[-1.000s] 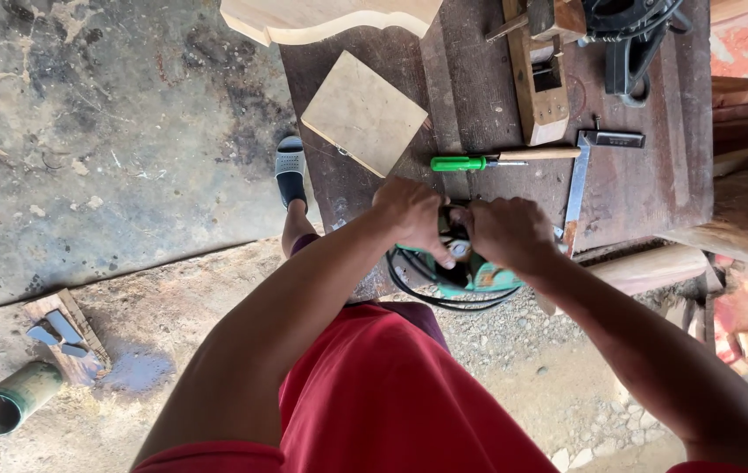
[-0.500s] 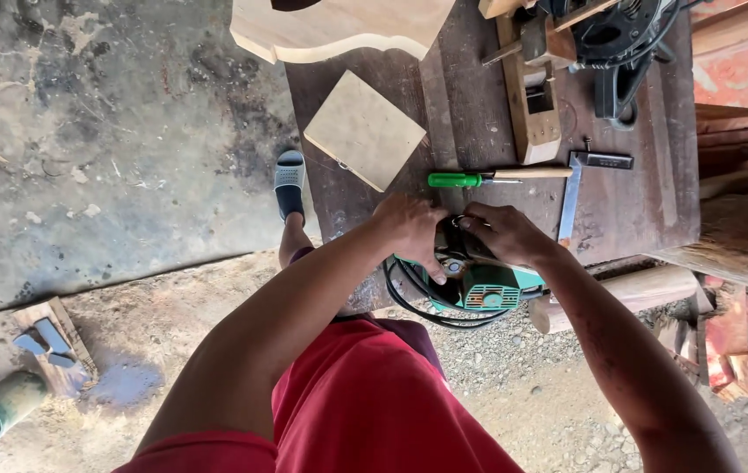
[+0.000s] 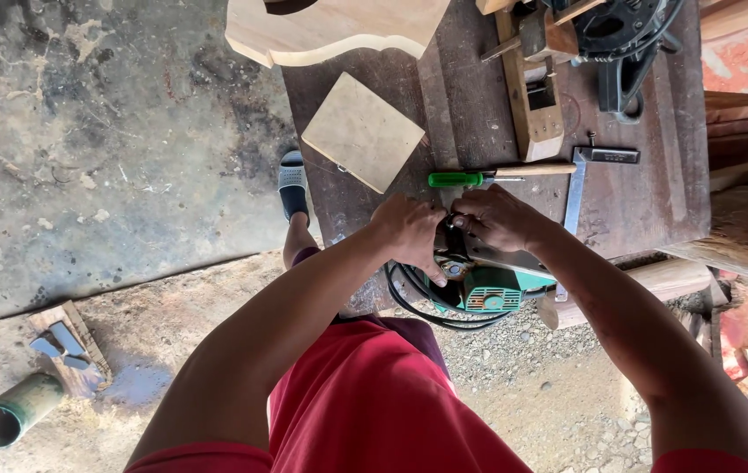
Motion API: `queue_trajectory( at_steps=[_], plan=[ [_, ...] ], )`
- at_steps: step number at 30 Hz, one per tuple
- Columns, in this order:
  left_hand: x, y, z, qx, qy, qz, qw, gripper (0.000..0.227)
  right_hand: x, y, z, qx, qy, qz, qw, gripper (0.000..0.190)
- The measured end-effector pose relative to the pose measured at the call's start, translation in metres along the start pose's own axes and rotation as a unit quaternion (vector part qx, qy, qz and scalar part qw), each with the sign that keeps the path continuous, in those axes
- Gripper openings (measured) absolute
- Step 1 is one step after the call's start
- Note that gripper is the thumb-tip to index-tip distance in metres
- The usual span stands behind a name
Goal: Checking and adjusting the blade alignment of an electric hand planer using a try square.
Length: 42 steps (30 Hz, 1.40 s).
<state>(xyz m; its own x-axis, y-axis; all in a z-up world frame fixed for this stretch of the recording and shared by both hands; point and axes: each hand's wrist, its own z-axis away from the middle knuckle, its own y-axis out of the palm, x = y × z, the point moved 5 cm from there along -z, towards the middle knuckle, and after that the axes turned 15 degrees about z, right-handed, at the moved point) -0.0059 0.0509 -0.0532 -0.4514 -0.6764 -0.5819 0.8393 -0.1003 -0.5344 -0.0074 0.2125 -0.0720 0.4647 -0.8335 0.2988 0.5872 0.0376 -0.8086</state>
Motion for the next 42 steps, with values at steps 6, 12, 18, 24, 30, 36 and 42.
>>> queue_trajectory(
  at_steps=[6, 12, 18, 24, 30, 36, 42],
  plan=[
    [-0.002, -0.004, 0.007, 0.028, -0.012, -0.009, 0.999, 0.134, -0.010, 0.017, -0.012, -0.008, -0.070, 0.051, 0.996, 0.026],
    [0.000, 0.002, 0.001, 0.016, -0.004, -0.020, 1.000, 0.141, -0.006, 0.010, 0.003, -0.048, -0.039, -0.014, 0.998, 0.027],
    [-0.002, -0.004, 0.002, 0.025, -0.012, -0.002, 1.000, 0.136, 0.011, -0.003, 0.012, 0.030, 0.090, -0.061, 0.994, 0.028],
    [-0.003, -0.005, 0.006, 0.060, -0.032, -0.006, 0.998, 0.136, 0.028, -0.012, 0.020, 0.031, 0.142, -0.001, 0.989, 0.032],
    [0.001, 0.005, -0.004, 0.023, -0.005, -0.027, 0.999, 0.137, 0.020, -0.008, 0.016, 0.026, 0.114, -0.007, 0.993, 0.033],
    [-0.003, -0.007, 0.006, 0.013, -0.023, 0.008, 1.000, 0.129, 0.028, -0.015, 0.011, 0.047, 0.110, 0.046, 0.992, 0.031],
    [-0.001, 0.001, 0.006, 0.024, -0.027, 0.017, 0.999, 0.116, 0.037, -0.003, 0.018, 0.046, 0.147, 0.077, 0.985, 0.030]
  ],
)
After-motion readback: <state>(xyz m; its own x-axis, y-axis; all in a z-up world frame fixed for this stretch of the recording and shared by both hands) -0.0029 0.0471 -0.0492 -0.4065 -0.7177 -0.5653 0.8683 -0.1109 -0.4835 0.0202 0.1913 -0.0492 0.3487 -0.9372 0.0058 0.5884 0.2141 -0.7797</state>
